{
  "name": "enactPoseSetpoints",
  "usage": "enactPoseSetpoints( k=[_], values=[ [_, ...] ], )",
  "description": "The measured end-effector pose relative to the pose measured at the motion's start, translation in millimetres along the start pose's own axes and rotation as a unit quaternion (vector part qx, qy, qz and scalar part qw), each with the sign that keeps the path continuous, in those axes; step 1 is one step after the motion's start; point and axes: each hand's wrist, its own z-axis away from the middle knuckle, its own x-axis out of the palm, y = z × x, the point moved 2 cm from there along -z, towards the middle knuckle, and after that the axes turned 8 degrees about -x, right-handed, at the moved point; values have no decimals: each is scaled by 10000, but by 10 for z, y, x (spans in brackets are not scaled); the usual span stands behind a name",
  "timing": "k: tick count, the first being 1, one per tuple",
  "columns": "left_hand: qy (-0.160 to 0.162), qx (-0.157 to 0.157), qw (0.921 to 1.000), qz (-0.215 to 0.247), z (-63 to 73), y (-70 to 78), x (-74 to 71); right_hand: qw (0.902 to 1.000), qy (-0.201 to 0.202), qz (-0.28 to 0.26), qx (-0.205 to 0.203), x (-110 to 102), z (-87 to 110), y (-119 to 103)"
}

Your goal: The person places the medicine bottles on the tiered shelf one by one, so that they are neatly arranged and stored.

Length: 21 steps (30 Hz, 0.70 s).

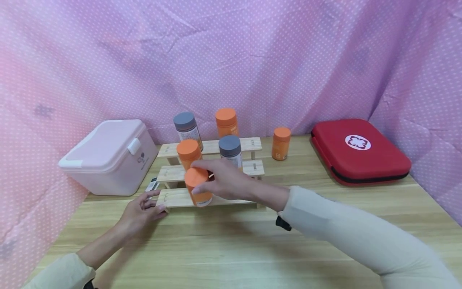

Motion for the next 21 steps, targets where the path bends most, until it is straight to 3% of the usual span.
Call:
enactPoseSetpoints(
  k=[8, 21],
  values=[
    [49, -78, 10000, -11, -12, 0, 1, 9997, 36, 227, 44, 184, -145, 20],
    [-2, 5, 10000, -90, -21, -8, -10, 9992, 162, 340, 162, 207, -145, 70]
  ],
)
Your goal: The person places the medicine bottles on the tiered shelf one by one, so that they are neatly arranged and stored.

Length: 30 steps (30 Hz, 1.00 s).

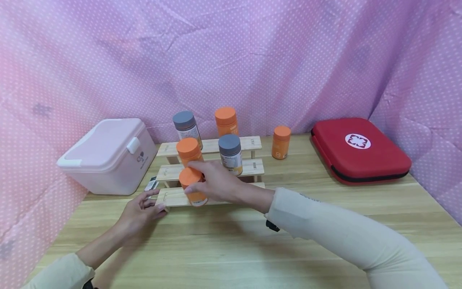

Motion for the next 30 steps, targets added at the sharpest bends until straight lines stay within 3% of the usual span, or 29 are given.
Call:
enactPoseSetpoints(
  k=[14, 30],
  values=[
    [42, -41, 10000, 24, -7, -6, 2, 9992, 252, 312, 68, 53, -10, -37],
    [77, -50, 9999, -72, -11, -5, 3, 9980, 517, 215, 285, 97, 22, -51]
  ],
)
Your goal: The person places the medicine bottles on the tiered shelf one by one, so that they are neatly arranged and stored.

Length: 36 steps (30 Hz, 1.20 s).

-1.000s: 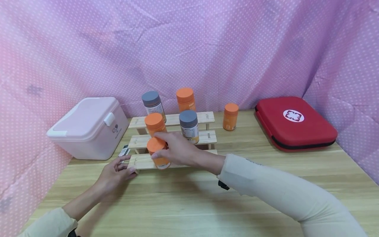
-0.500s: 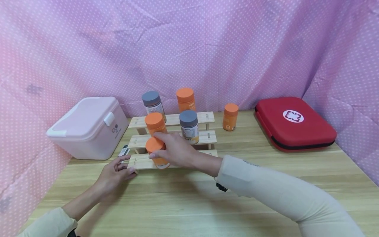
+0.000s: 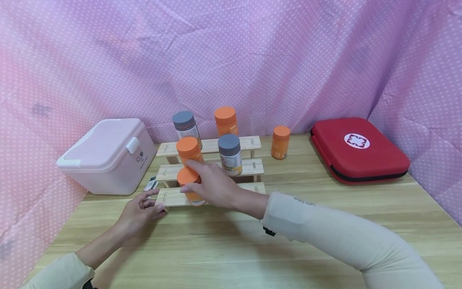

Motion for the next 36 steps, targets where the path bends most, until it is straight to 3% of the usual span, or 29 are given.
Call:
enactPoseSetpoints(
  k=[7, 13, 19, 23, 29, 36],
  values=[
    [-53, 43, 10000, 43, 9, -1, 10, 9997, 3, 135, -198, -167, 123, 10],
    [-104, 120, 9999, 44, 5, 0, 2, 9995, 129, 273, -99, -446, 469, 44],
    [-156, 155, 9997, 67, 18, 9, -2, 9948, 451, 768, 503, -753, 893, 183],
    [-168, 161, 9997, 51, 20, 10, -11, 9864, 833, 1191, 773, -1030, 1064, 299],
    [-133, 125, 9998, 70, 13, 13, -18, 9719, 1295, 1529, 1234, -1419, 1173, 535],
    [-121, 92, 9999, 72, 16, 6, 1, 9654, 1218, 1510, 1744, -1673, 1155, 887]
  ],
)
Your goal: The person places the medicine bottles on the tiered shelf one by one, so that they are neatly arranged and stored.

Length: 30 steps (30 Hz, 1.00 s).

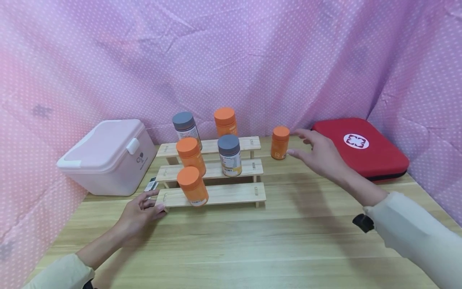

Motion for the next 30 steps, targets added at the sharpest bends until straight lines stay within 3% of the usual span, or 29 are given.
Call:
enactPoseSetpoints(
  k=[7, 20, 30],
  values=[
    [-1, 24, 10000, 1, 11, 5, 10, 9973, -633, -96, 371, 87, -275, 214],
    [4, 3, 10000, -35, 13, 5, 6, 9891, -941, -898, 684, 307, -633, 547],
    [2, 20, 10000, -57, 10, 8, 6, 9831, -1012, -1366, 682, 428, -695, 635]
  ],
)
